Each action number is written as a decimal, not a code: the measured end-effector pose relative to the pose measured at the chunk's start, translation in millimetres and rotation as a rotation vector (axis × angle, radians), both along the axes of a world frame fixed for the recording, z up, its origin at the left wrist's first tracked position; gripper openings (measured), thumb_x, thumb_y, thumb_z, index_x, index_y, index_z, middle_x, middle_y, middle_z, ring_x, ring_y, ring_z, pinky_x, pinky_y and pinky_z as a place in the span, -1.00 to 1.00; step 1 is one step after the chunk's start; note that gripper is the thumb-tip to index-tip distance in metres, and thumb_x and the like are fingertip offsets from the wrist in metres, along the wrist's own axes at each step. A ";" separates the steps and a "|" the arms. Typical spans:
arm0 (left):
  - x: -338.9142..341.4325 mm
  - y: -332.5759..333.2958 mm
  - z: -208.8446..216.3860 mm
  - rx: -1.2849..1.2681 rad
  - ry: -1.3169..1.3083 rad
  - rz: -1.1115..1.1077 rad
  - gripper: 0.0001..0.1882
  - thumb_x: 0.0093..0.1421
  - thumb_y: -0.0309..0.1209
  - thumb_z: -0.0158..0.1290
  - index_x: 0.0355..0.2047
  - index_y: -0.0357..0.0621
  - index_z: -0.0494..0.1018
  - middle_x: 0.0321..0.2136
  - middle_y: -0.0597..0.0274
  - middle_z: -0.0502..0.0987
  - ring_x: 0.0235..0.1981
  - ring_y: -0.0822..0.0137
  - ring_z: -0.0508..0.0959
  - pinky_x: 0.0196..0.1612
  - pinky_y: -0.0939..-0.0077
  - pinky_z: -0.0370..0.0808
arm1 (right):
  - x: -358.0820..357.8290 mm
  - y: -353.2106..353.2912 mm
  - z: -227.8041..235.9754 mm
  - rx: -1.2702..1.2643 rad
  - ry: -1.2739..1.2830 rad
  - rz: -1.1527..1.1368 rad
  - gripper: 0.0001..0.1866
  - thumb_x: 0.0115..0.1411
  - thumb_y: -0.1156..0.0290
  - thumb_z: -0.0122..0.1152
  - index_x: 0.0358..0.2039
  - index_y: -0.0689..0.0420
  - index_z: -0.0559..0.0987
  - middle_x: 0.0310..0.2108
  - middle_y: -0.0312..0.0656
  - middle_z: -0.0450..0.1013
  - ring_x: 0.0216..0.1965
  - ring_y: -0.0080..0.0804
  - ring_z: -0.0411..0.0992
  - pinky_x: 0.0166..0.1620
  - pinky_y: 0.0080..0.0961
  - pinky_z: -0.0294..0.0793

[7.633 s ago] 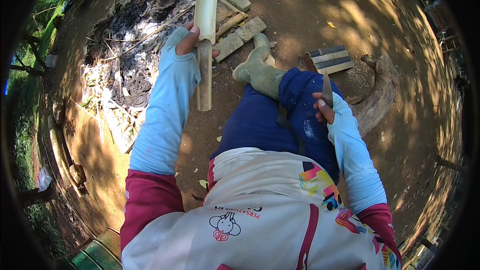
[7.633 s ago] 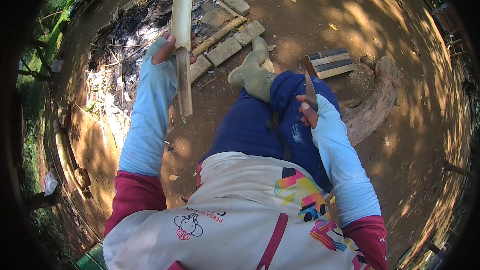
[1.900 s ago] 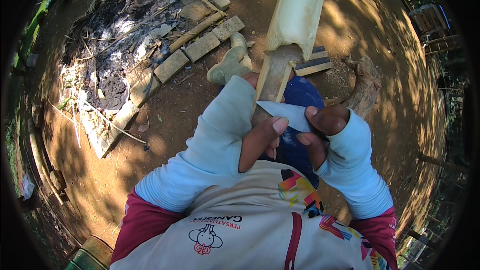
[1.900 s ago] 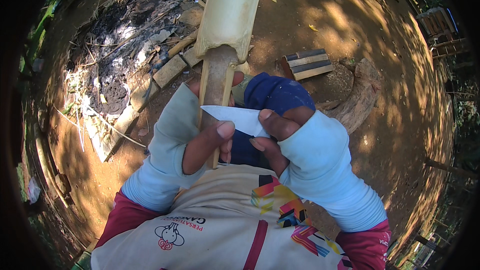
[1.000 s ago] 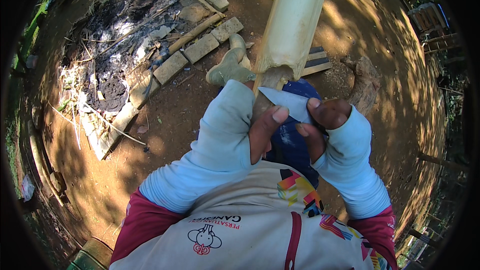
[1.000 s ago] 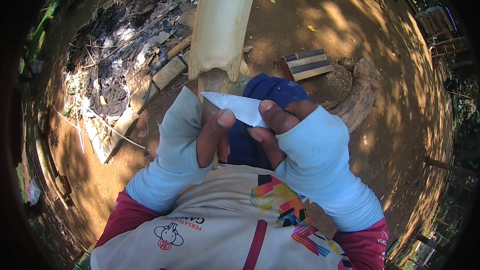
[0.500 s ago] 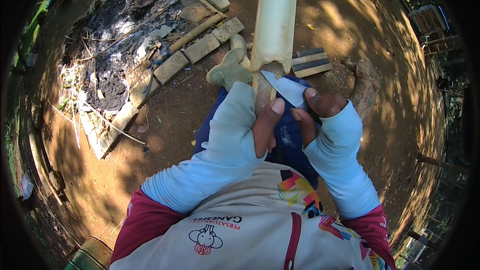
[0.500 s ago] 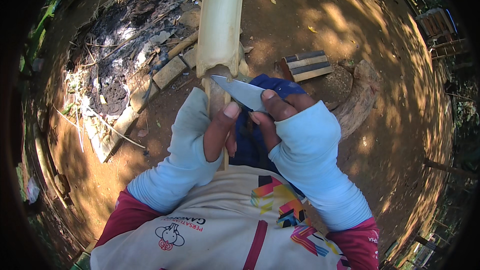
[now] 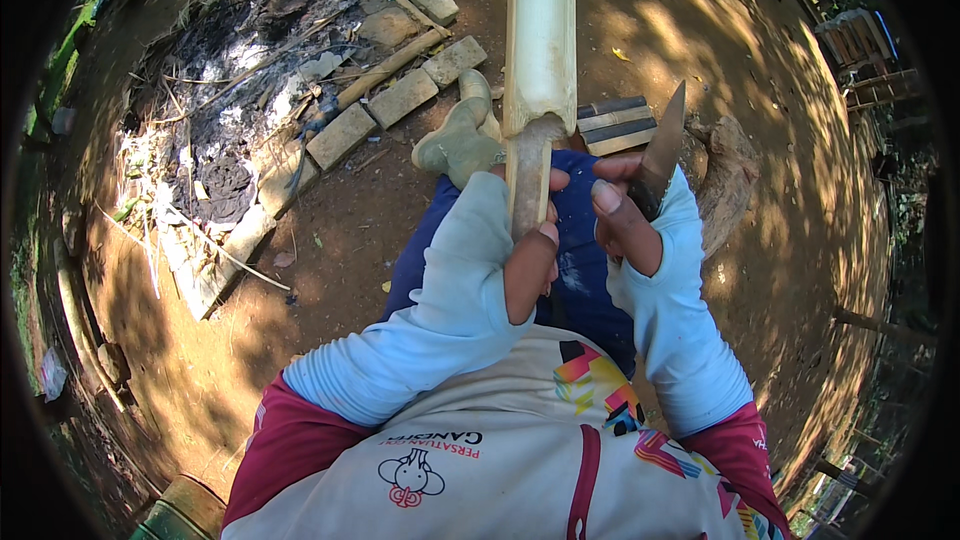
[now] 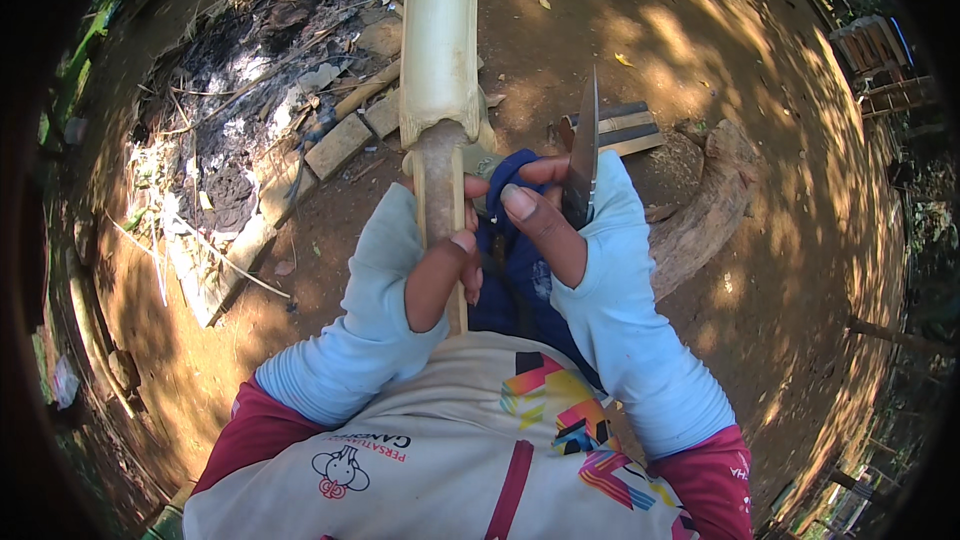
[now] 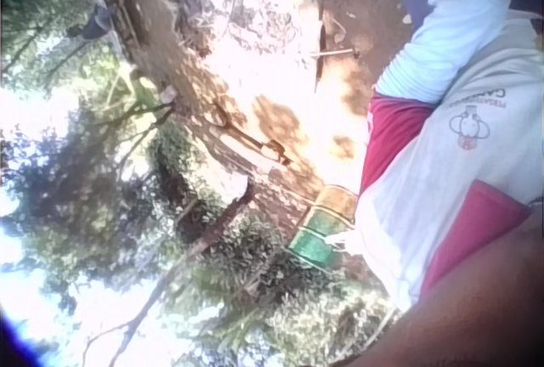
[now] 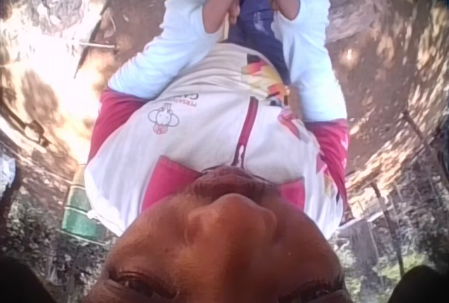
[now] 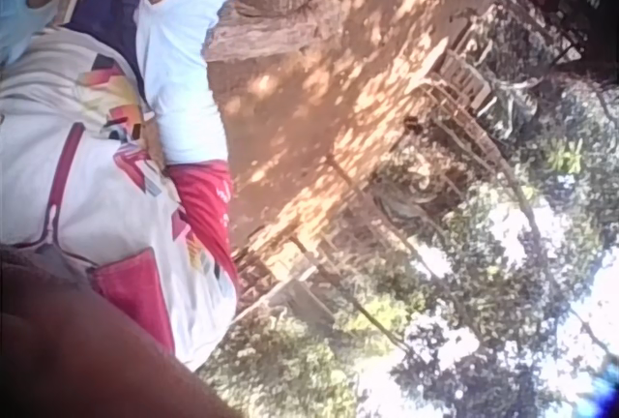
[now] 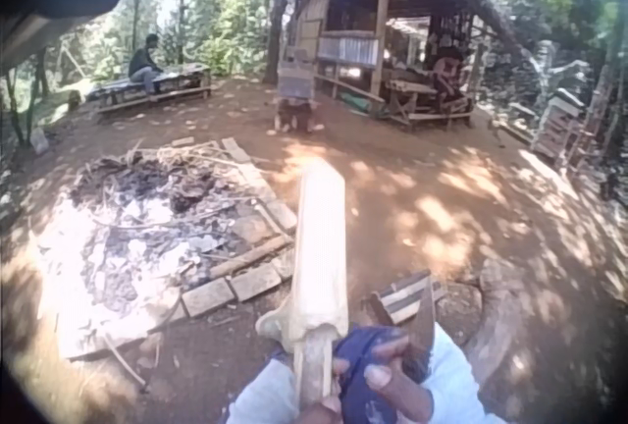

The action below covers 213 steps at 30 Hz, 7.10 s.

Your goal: The person sits on the ground and carves a piece of light-colored wood using a small knife. They hold the wood in their left hand and use the knife in their right hand to shave off thin strips of wood, shaping the object. The person rotates the wood periodically to work on different sides.

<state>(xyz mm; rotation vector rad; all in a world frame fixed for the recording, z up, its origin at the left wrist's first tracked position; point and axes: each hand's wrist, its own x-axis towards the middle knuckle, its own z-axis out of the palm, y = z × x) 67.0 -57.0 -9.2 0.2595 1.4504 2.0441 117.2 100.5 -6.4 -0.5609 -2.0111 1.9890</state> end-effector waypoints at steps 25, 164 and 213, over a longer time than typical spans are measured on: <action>-5.5 -8.9 4.8 0.141 -0.096 -0.104 -0.50 0.22 -0.60 -0.12 0.20 -0.27 0.16 -0.25 0.22 0.37 -0.47 0.46 0.46 -0.47 0.58 0.46 | 4.4 5.8 -4.1 0.090 0.031 0.120 -0.39 0.30 -0.06 0.09 0.02 0.26 0.28 -0.56 -0.25 0.35 -0.66 -0.62 0.22 -0.58 -0.69 0.21; -14.6 5.9 -30.1 0.440 -0.240 0.077 -0.45 0.36 -0.26 0.01 0.23 -0.32 0.17 -0.17 0.20 0.35 -0.31 0.30 0.55 -0.30 0.33 0.58 | 44.3 -12.4 -27.6 -0.159 -0.156 0.055 -0.51 0.10 0.19 0.45 -0.13 0.19 0.42 -0.31 -0.34 0.35 -0.27 -0.61 0.33 -0.15 -0.65 0.35; 1.8 -28.8 4.5 0.251 -0.274 -0.667 -0.33 0.28 -0.35 -0.10 0.33 -0.22 -0.09 -0.34 0.12 0.45 -0.40 0.40 0.47 -0.38 0.49 0.49 | 54.4 17.0 50.9 1.096 0.083 0.430 -0.62 0.00 0.40 0.42 -0.10 -0.05 0.61 -0.51 -0.26 0.41 -0.60 -0.33 0.44 -0.58 -0.40 0.39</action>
